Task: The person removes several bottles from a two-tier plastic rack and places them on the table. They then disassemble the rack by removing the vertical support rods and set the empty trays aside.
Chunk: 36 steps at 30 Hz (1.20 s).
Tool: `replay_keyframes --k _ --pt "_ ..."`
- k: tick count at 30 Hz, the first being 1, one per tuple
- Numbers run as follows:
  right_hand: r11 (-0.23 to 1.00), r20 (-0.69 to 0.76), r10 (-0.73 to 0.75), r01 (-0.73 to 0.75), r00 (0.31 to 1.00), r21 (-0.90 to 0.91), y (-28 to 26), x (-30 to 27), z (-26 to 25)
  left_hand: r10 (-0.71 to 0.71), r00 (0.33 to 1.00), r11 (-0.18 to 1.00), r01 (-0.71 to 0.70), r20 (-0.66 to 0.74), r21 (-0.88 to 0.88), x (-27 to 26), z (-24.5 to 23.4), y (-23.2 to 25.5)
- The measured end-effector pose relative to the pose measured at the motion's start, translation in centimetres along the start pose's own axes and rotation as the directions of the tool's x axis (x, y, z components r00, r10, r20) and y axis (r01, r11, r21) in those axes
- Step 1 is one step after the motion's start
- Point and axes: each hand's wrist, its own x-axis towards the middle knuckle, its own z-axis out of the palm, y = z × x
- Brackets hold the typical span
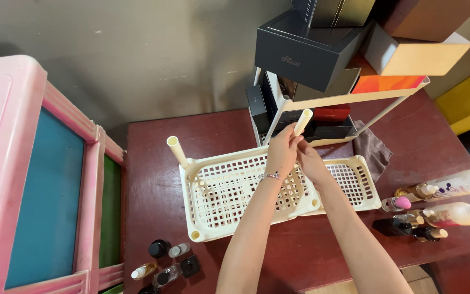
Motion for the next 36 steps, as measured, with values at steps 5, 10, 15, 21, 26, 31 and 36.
replay_keyframes --k 5,10,15,21,26,31,36 --pt "0.97 0.072 -0.136 0.118 0.988 0.212 2.6 1.9 -0.6 -0.002 0.993 0.98 0.025 -0.115 0.197 -0.1 0.6 0.4" --pt "0.959 0.057 -0.134 0.115 0.989 0.259 3.5 2.1 -1.0 0.098 0.975 0.954 -0.035 -0.198 0.298 -0.2 1.2 1.1" --pt "0.994 -0.005 -0.079 0.079 0.997 0.072 1.2 0.5 0.0 0.138 0.978 0.96 -0.092 -0.158 0.263 0.0 0.8 1.6" --pt "0.999 0.017 -0.044 0.043 0.999 0.01 -1.2 -0.9 0.6 0.087 0.995 0.98 -0.093 0.042 0.176 1.4 -1.3 2.0" --pt "0.995 -0.004 -0.069 0.069 0.998 0.068 0.7 0.2 0.0 0.046 0.999 0.961 -0.042 -0.006 0.273 1.1 -0.9 2.3" --pt "0.963 0.027 -0.144 0.134 0.989 0.234 2.5 1.4 -0.1 0.197 0.978 0.898 -0.149 -0.075 0.415 0.6 -0.3 2.4" --pt "0.998 -0.028 -0.059 0.059 0.998 0.018 0.8 0.1 0.1 0.174 0.985 0.923 -0.165 0.006 0.347 1.1 -0.7 2.2"
